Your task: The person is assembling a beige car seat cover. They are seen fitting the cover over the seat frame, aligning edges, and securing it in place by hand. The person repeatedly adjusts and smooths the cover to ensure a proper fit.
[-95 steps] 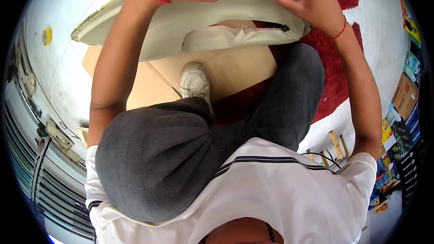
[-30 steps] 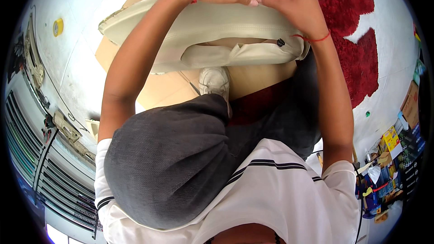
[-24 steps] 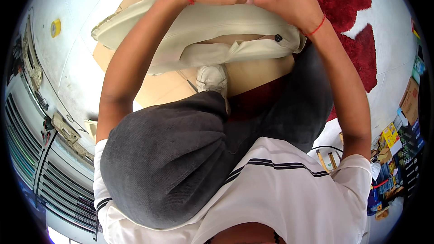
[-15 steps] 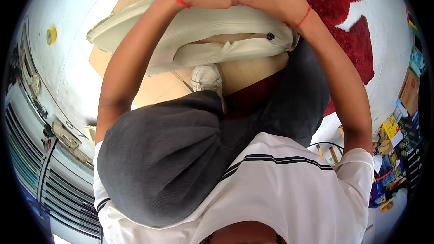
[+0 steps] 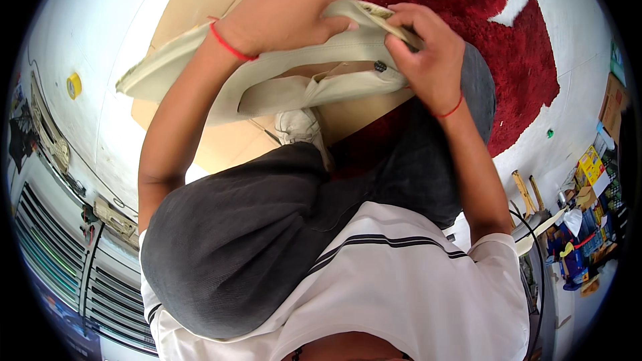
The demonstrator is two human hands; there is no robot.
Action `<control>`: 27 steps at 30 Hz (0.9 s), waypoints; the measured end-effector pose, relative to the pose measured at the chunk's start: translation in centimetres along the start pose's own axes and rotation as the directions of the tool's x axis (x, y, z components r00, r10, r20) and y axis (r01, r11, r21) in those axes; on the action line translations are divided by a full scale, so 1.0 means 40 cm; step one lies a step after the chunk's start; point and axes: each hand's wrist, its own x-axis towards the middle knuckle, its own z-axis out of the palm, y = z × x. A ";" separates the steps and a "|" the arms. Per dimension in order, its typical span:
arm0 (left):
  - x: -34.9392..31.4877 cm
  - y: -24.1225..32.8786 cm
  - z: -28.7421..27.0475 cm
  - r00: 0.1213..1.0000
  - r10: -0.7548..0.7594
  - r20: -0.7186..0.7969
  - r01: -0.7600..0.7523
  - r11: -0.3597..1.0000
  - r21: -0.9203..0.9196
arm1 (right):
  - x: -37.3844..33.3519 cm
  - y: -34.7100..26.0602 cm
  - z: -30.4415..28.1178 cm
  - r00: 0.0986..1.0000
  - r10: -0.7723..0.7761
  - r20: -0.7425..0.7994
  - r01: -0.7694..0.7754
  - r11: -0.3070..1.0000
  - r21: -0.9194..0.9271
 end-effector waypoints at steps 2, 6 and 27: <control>-0.004 0.004 0.003 0.998 0.062 0.004 -0.062 0.998 0.020 | -0.021 -0.021 -0.004 0.999 0.041 -0.030 -0.039 0.998 0.047; 0.001 0.057 0.026 0.998 0.026 0.057 -0.027 1.000 0.012 | -0.023 -0.019 -0.034 0.996 0.076 0.051 -0.080 0.994 0.079; 0.037 0.064 0.068 0.997 0.002 0.073 -0.014 0.986 0.165 | -0.027 0.058 -0.037 0.986 0.081 0.147 -0.071 0.995 -0.072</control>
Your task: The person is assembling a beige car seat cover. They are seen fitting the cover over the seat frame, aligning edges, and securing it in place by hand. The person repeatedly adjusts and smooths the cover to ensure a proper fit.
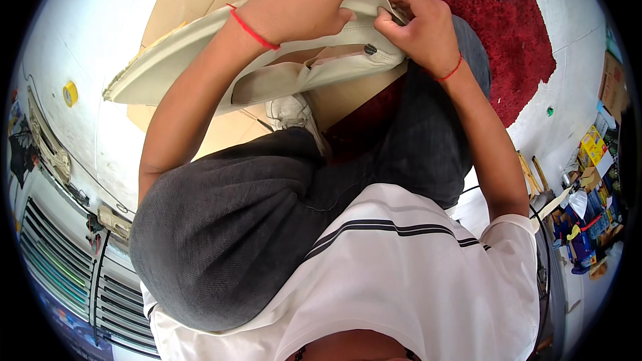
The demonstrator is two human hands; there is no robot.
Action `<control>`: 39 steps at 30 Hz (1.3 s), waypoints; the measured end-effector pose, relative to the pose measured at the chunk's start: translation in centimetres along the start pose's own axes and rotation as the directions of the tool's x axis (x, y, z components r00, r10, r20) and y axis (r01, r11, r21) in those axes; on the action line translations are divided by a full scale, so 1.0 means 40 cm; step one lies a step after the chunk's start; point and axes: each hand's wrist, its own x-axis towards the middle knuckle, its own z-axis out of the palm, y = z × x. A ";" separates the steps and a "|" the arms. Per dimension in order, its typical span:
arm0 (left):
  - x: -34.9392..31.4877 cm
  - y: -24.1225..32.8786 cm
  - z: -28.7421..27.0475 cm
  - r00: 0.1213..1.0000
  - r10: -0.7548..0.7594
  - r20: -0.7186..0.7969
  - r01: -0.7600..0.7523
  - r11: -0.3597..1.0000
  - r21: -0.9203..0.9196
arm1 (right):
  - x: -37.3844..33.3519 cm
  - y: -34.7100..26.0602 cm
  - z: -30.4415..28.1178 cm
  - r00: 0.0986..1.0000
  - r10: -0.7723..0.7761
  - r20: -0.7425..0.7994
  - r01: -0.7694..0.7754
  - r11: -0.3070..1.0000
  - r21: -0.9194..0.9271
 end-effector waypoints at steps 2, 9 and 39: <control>0.011 0.009 -0.026 0.994 -0.053 0.095 0.052 0.999 0.015 | 0.013 0.002 0.003 1.000 -0.025 0.001 0.025 1.000 0.012; -0.018 -0.085 -0.103 0.995 -0.049 0.090 0.067 0.975 -0.214 | 0.058 -0.041 -0.003 0.996 -0.090 0.028 0.089 0.995 0.034; 0.059 -0.137 -0.017 0.999 -0.040 -0.001 0.038 0.966 -0.254 | 0.155 -0.054 0.020 0.990 0.109 0.087 -0.109 0.994 -0.008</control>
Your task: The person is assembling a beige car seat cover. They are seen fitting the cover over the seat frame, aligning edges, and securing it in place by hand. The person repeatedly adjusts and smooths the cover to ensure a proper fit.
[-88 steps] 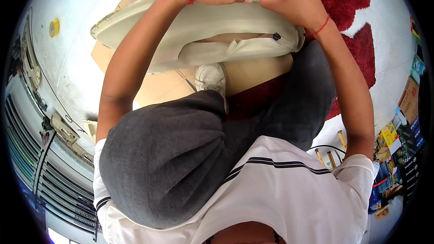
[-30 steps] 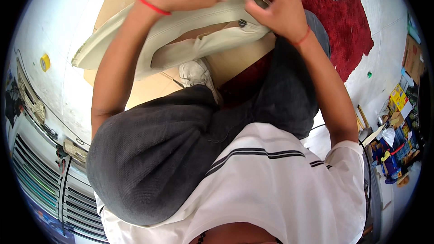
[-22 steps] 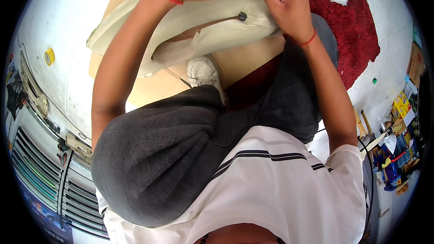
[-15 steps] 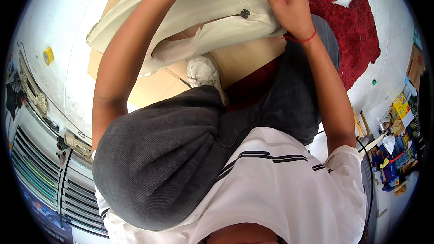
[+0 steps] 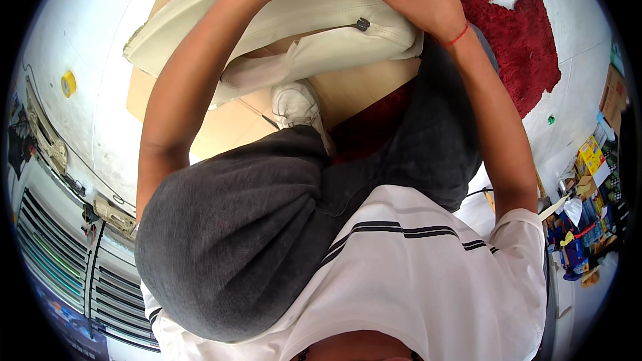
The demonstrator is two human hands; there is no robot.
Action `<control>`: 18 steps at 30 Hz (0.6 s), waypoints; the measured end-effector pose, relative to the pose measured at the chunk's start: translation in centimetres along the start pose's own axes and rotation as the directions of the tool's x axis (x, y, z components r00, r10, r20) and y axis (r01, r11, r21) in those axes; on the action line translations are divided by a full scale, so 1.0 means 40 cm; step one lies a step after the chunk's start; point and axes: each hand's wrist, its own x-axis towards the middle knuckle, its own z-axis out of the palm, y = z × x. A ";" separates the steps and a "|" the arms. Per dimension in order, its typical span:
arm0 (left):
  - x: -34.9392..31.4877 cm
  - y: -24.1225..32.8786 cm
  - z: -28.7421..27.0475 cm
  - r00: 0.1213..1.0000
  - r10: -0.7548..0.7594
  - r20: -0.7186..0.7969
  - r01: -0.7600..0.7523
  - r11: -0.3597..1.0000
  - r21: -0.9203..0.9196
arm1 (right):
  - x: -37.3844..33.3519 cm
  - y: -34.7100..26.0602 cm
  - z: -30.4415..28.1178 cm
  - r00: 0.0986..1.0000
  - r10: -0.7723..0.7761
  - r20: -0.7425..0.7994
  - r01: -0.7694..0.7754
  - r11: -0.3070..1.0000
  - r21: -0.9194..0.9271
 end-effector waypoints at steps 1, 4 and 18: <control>0.005 -0.001 0.000 1.000 0.005 0.008 -0.005 1.000 -0.011 | 0.010 -0.004 0.000 0.998 -0.063 -0.023 0.063 0.998 -0.002; 0.010 0.005 -0.006 1.000 0.012 0.021 -0.011 0.999 -0.030 | 0.024 -0.015 0.004 0.986 -0.155 -0.054 0.155 0.988 -0.001; -0.144 0.107 -0.006 0.977 0.111 -0.180 -0.107 0.994 0.033 | -0.189 -0.018 0.016 0.859 -0.387 -0.336 0.382 0.920 -0.084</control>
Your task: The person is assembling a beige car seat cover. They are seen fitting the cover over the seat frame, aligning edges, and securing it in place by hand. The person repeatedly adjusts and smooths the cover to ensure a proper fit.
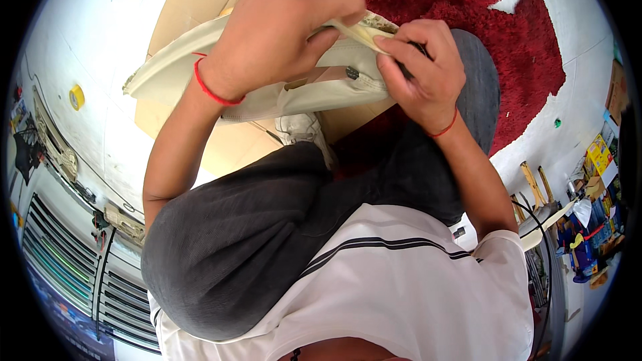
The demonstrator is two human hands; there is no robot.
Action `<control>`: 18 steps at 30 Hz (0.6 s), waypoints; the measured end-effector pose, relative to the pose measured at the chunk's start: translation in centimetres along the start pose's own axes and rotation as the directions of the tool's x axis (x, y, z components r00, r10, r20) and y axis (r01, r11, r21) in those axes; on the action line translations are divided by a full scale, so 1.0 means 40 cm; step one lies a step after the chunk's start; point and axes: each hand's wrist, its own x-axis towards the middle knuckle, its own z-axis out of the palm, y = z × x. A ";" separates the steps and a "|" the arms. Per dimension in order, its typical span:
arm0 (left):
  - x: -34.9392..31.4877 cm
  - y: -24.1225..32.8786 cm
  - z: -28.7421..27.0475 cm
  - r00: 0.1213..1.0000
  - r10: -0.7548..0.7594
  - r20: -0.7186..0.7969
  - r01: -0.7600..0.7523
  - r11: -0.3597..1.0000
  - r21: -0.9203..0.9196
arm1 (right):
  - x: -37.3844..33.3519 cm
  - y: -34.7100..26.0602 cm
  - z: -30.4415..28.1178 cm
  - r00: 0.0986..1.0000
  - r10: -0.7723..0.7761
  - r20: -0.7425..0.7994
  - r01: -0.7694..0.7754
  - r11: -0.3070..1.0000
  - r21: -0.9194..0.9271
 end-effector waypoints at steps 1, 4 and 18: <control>0.002 0.003 -0.001 1.000 0.009 0.017 -0.009 1.000 0.011 | -0.006 -0.002 0.003 1.000 -0.012 -0.024 0.013 1.000 0.010; 0.011 0.006 -0.004 0.999 0.014 0.036 -0.015 1.000 0.028 | -0.007 0.005 0.003 1.000 0.016 -0.018 -0.016 0.999 0.032; 0.073 -0.021 -0.014 0.982 -0.141 0.125 0.145 0.989 -0.016 | 0.174 0.030 0.003 0.868 0.314 0.384 -0.420 0.877 0.233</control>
